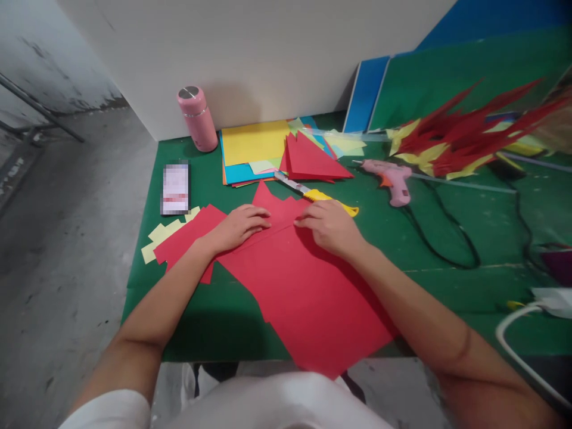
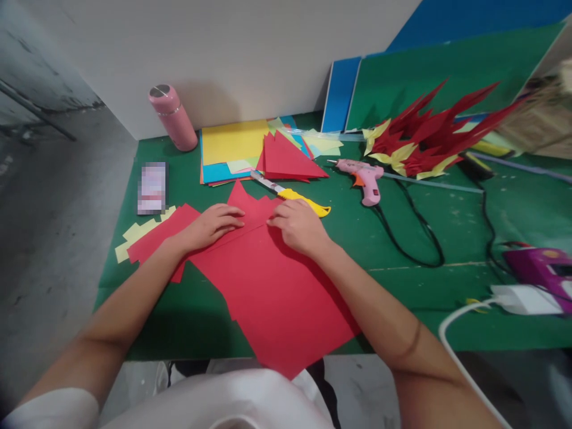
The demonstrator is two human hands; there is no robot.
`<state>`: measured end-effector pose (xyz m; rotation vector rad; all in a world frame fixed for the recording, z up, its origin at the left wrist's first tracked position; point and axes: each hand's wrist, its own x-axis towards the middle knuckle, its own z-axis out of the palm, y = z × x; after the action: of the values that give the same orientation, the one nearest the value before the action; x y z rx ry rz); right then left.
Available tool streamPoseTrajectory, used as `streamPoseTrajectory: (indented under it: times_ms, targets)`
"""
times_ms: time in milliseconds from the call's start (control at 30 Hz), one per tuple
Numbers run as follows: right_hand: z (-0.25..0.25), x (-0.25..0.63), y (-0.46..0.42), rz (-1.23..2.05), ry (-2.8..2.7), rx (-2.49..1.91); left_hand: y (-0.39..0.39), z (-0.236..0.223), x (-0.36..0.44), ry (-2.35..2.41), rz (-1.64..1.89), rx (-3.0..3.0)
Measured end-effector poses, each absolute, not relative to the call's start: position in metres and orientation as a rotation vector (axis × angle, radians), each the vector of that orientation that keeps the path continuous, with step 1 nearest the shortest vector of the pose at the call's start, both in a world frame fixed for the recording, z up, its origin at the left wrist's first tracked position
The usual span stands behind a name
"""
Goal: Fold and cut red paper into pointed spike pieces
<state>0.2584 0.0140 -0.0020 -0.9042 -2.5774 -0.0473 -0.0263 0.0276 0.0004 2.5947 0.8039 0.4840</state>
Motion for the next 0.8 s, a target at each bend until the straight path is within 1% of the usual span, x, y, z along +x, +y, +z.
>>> streamPoseTrajectory:
  times_ms: [167,300,533,667,800]
  targets:
    - [0.002,0.279,0.013,-0.155,-2.419,-1.094,0.025,0.003,-0.027,0.800,0.491,2.585]
    - [0.003,0.276,0.018,-0.094,-2.297,-1.274,0.019,0.008,-0.027,0.861,0.445,2.597]
    - [-0.007,0.273,0.029,0.042,-2.265,-1.400,0.015,0.013,-0.025,1.068,0.421,2.576]
    - [-0.010,0.277,0.029,0.045,-2.200,-1.432,0.015,0.012,-0.025,1.025,0.462,2.570]
    - [-0.008,0.282,0.026,-0.038,-2.209,-1.399,0.015,0.012,-0.026,0.905,0.550,2.605]
